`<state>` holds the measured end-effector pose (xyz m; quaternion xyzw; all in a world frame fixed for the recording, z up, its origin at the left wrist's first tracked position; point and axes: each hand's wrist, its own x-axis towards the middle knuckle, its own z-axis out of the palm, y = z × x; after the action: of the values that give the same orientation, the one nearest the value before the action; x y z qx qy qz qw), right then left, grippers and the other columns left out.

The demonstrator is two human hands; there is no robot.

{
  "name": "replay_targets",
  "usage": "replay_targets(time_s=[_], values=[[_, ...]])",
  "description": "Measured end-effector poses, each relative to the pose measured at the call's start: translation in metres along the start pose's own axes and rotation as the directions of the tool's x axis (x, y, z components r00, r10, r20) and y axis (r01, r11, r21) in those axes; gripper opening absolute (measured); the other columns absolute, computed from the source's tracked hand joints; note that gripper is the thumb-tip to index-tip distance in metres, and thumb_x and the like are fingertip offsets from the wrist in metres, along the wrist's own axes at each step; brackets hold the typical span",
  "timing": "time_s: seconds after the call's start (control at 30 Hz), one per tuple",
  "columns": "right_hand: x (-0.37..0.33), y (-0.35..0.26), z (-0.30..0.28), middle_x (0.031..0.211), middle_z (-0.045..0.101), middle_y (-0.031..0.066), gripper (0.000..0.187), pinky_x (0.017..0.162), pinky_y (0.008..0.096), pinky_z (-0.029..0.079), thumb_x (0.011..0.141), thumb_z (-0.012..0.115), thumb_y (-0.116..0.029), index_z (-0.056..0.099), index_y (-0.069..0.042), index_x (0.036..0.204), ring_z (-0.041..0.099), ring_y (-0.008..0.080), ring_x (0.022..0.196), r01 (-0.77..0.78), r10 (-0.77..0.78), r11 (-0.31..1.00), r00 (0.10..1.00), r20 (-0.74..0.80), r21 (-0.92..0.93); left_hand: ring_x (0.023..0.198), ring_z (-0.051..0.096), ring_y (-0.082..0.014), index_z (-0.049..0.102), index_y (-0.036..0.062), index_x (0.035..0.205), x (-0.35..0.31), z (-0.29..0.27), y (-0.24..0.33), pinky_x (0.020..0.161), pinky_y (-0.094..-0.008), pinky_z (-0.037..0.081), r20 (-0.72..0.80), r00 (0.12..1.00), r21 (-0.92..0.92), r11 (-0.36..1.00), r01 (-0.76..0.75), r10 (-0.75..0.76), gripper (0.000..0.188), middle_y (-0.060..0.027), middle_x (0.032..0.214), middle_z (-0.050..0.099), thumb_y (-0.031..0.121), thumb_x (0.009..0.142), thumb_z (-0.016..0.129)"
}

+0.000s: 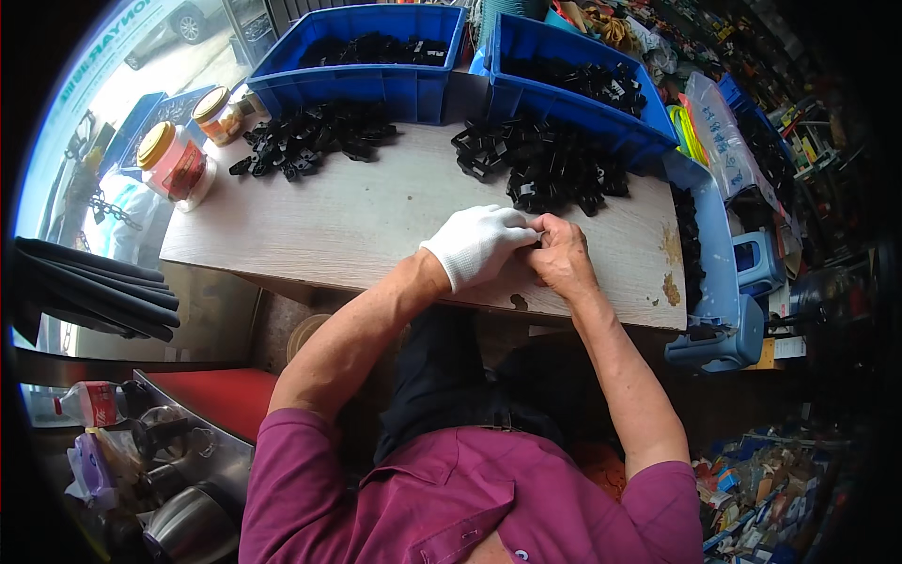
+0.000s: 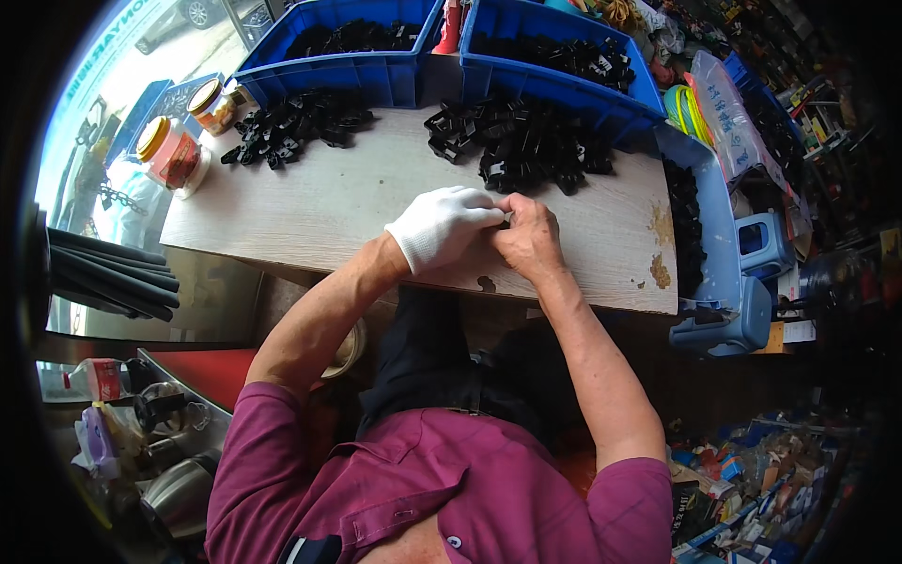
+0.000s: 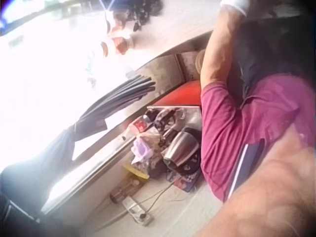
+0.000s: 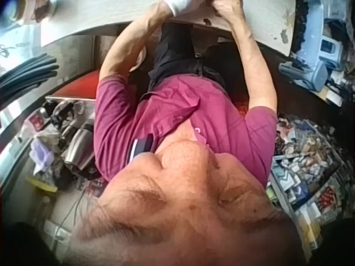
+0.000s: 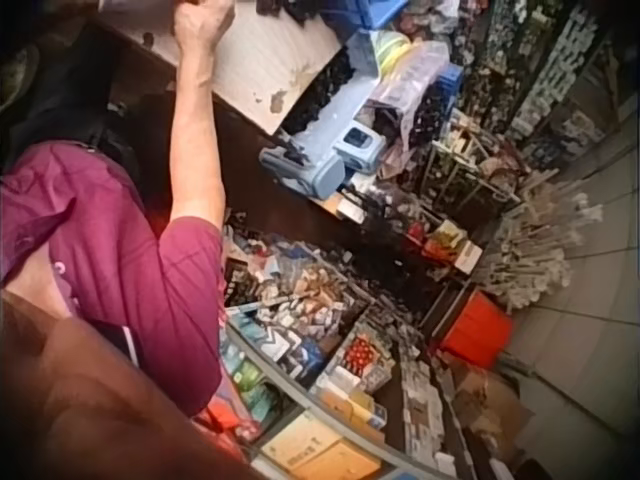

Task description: The person inspects and sorts small black plastic components on a workbench by hand, wearing a white glove.

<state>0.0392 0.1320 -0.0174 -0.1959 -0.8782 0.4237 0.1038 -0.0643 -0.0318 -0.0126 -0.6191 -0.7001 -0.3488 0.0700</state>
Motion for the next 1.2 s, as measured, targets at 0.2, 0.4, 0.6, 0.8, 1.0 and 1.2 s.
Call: replay_targets(time_s=[0.2, 0.4, 0.6, 0.8, 1.0, 1.2], values=[[-0.003, -0.016, -0.005, 0.06, 0.064, 0.0063, 0.025, 0.057, 0.0325, 0.051, 0.074, 0.076, -0.009, 0.073, -0.005, 0.099, 0.06, 0.0137, 0.053, -0.097, 0.098, 0.995, 0.994, 0.054, -0.028, 0.104, 0.067, -0.0292, 0.071, 0.0113, 0.111, -0.014, 0.002, 0.01, 0.089, -0.0411, 0.053, -0.053, 0.998, 0.167, 0.986, 0.026, -0.018, 0.028, -0.0067, 0.112, 0.07, 0.011, 0.083, 0.065], [-0.008, -0.026, -0.01, 0.057, 0.06, 0.0032, 0.027, 0.045, 0.0301, 0.049, 0.075, 0.075, -0.006, 0.072, -0.002, 0.101, 0.053, 0.0121, 0.044, -0.175, 0.17, 0.983, 0.982, 0.086, 0.049, 0.1, 0.066, -0.0303, 0.07, 0.0123, 0.111, -0.015, 0.0, 0.016, 0.086, -0.041, 0.054, -0.097, 0.994, 0.201, 0.976, 0.078, -0.059, 0.029, -0.008, 0.108, 0.07, 0.013, 0.082, 0.066], [-0.022, -0.025, -0.025, 0.062, 0.058, -0.0011, 0.032, 0.045, 0.0264, 0.052, 0.08, 0.081, -0.01, 0.065, 0.002, 0.105, 0.053, 0.0077, 0.046, -0.249, 0.224, 0.892, 0.968, 0.11, 0.377, 0.085, 0.067, -0.0312, 0.07, 0.0209, 0.123, -0.032, -0.053, -0.037, 0.072, -0.0428, 0.056, -0.566, 0.747, 0.381, 0.693, 0.612, -0.349, 0.035, -0.0081, 0.089, 0.07, 0.026, 0.089, 0.073], [-0.023, -0.006, -0.059, 0.058, 0.055, 0.001, 0.041, 0.048, 0.0347, 0.059, 0.081, 0.082, -0.012, 0.059, 0.002, 0.112, 0.056, 0.0131, 0.043, -0.321, 0.287, 0.779, 0.946, 0.149, 0.538, 0.088, 0.068, -0.0351, 0.074, 0.0231, 0.11, -0.065, -0.09, -0.102, 0.067, -0.0472, 0.057, -0.507, 0.725, 0.596, 0.419, 0.685, -0.466, 0.029, -0.0099, 0.091, 0.07, 0.041, 0.088, 0.073], [0.016, 0.031, -0.152, 0.055, 0.05, -0.0007, 0.031, 0.054, 0.0383, 0.063, 0.086, 0.082, -0.023, 0.068, -0.008, 0.11, 0.059, 0.0157, 0.049, -0.05, 0.5, 0.744, 0.704, -0.505, 0.666, 0.087, 0.068, -0.0332, 0.073, 0.0212, 0.107, -0.068, -0.075, -0.088, 0.067, -0.0459, 0.057, -0.491, 0.801, 0.593, 0.542, 0.596, -0.343, 0.027, -0.0082, 0.09, 0.071, 0.039, 0.086, 0.075], [0.005, 0.018, -0.115, 0.055, 0.051, -0.0003, 0.046, 0.051, 0.0351, 0.062, 0.083, 0.085, -0.024, 0.064, -0.005, 0.119, 0.058, 0.0133, 0.048, -0.203, 0.424, 0.784, 0.865, -0.267, 0.587, 0.087, 0.069, -0.0323, 0.071, 0.0195, 0.098, -0.057, -0.062, -0.068, 0.068, -0.0447, 0.057, -0.447, 0.825, 0.542, 0.629, 0.557, -0.346, 0.009, -0.0074, 0.088, 0.072, 0.024, 0.091, 0.067]])
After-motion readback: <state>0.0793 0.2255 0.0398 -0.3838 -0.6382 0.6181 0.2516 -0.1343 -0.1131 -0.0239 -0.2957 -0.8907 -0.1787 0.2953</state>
